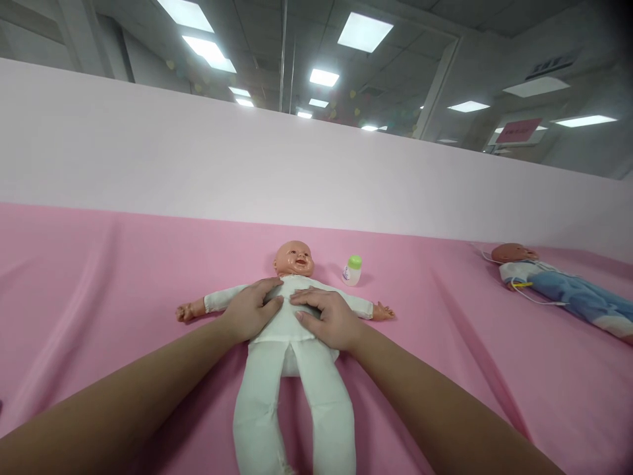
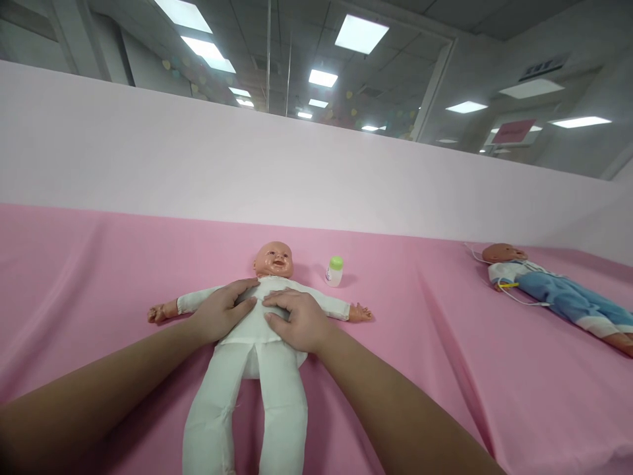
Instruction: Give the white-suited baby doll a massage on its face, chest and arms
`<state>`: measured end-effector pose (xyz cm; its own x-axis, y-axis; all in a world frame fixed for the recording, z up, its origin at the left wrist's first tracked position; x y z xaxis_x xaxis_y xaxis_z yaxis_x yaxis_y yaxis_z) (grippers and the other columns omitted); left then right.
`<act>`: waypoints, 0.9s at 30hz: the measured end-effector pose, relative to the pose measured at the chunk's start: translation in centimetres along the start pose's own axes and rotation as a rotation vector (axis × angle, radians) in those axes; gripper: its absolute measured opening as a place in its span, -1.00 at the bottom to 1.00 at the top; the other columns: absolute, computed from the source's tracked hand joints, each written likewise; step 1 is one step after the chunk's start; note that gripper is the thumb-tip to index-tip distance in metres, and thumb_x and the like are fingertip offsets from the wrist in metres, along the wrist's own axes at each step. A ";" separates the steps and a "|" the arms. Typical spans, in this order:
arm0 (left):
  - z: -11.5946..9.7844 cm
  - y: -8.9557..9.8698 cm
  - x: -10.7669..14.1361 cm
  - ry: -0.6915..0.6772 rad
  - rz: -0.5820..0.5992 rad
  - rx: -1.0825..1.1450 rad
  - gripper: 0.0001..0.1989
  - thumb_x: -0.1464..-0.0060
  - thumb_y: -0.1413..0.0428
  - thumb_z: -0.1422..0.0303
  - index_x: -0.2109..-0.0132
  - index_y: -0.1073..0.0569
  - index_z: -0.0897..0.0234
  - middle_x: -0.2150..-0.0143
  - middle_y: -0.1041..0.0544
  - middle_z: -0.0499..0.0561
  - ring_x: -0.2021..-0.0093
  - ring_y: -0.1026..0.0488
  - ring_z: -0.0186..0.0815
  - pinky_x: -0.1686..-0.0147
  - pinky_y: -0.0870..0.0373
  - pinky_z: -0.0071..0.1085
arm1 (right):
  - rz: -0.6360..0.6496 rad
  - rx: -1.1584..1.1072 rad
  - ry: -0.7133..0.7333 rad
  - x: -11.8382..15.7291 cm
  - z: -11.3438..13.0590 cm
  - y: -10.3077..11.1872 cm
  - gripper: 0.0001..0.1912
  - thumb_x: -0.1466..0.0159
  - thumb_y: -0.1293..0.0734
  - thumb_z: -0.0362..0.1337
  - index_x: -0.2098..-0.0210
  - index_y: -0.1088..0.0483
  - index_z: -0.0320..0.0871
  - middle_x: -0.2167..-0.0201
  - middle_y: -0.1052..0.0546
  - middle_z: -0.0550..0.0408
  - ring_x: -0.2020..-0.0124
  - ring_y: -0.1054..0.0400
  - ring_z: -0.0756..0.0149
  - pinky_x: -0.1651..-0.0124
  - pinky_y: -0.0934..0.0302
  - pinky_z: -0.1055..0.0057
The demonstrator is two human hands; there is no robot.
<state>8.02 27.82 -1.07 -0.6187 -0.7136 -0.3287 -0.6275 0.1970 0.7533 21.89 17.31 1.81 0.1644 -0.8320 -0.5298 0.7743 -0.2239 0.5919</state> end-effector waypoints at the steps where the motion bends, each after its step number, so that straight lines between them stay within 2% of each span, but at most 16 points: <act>1: 0.0 0.0 0.0 -0.003 -0.001 -0.002 -0.37 -0.28 0.00 0.06 -0.36 -0.37 0.31 -0.35 -0.43 0.11 -0.33 -0.36 -0.04 -0.34 -0.26 -0.13 | 0.002 0.001 -0.003 0.0 0.0 0.0 -0.68 -0.30 -0.41 -0.30 -0.05 -0.58 -0.03 -0.02 -0.64 0.04 -0.17 -0.48 0.12 -0.27 -0.35 0.10; 27: -0.1 0.0 -0.1 -0.013 0.014 -0.016 -0.38 -0.29 0.01 0.05 -0.36 -0.38 0.29 -0.37 -0.40 0.11 -0.35 -0.34 -0.04 -0.36 -0.23 -0.11 | -0.010 0.021 -0.010 -0.1 -0.1 0.1 -0.67 -0.30 -0.41 -0.26 -0.06 -0.57 -0.03 -0.06 -0.62 0.03 -0.19 -0.46 0.10 -0.31 -0.31 0.05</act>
<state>8.12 27.84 -1.02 -0.6337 -0.7021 -0.3249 -0.6109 0.1965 0.7669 21.99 17.38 1.85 0.1501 -0.8348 -0.5297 0.7631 -0.2428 0.5989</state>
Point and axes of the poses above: each hand's wrist, its own x-axis away from the middle knuckle, its own y-axis out of the back of the hand, z = x × y, the point moved 9 cm from there along -x, towards the middle knuckle
